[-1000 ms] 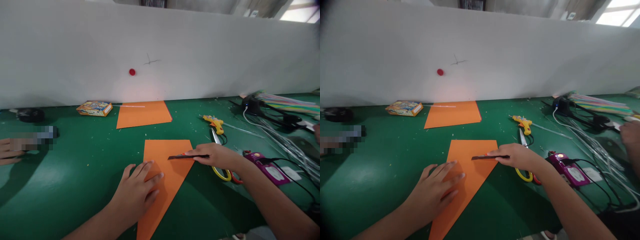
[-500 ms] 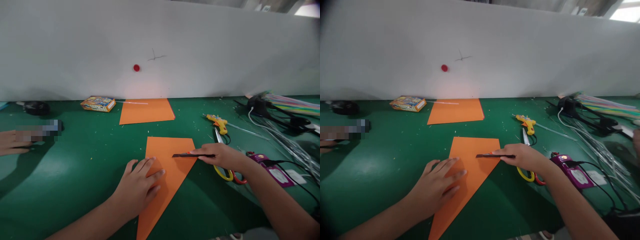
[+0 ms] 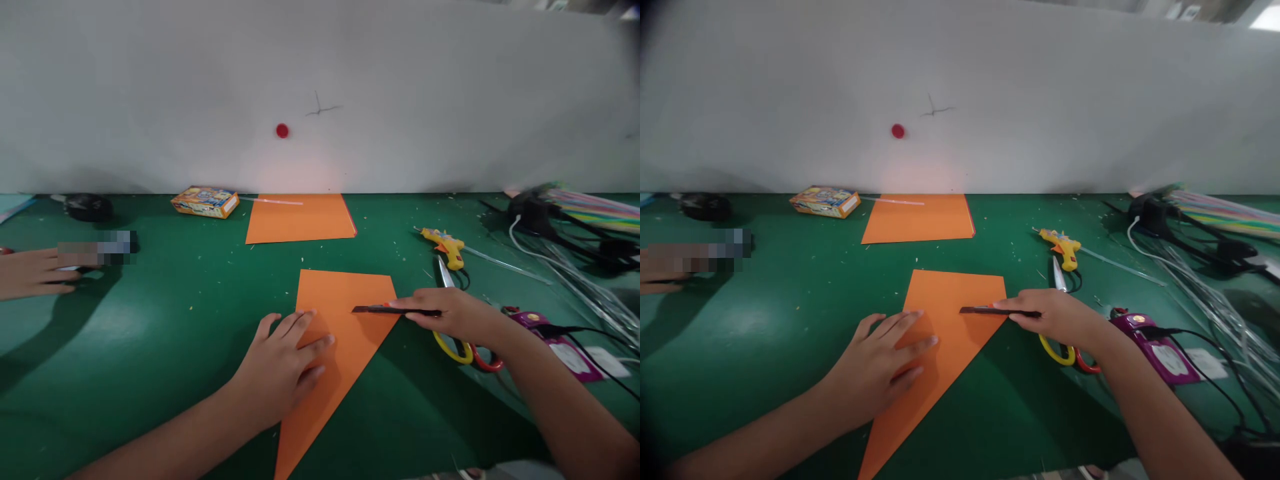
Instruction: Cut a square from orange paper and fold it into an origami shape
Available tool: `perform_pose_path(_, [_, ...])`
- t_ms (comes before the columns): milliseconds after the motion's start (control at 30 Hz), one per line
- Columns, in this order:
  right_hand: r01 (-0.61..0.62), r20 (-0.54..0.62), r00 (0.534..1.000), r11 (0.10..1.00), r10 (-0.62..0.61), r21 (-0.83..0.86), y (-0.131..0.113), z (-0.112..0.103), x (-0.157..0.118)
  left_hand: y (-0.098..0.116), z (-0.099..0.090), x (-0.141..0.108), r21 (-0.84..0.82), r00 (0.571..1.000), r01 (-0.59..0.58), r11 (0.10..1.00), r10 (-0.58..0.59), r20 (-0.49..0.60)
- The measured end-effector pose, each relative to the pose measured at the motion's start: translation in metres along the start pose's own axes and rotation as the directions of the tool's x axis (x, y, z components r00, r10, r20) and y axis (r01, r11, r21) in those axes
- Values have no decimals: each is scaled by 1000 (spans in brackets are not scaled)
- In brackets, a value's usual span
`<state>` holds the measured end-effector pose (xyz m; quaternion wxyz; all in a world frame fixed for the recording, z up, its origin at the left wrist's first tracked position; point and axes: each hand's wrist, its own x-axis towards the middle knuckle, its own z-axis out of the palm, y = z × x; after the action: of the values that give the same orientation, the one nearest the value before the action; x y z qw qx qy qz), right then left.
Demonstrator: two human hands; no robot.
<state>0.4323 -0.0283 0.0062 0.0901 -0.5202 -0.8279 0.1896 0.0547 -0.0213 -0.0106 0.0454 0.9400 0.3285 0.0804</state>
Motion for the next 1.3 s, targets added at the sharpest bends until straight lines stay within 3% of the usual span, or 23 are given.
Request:
perform_pose_path(1000, [-85,55,995,996,83,28,2,-7,-9,-1,2,-2,12,999,-1,1000,1,-33])
perform_pose_path(1300, [-83,52,995,997,83,0,9,-5,-14,-1,2,-2,5,1000,1,1000,-1,17])
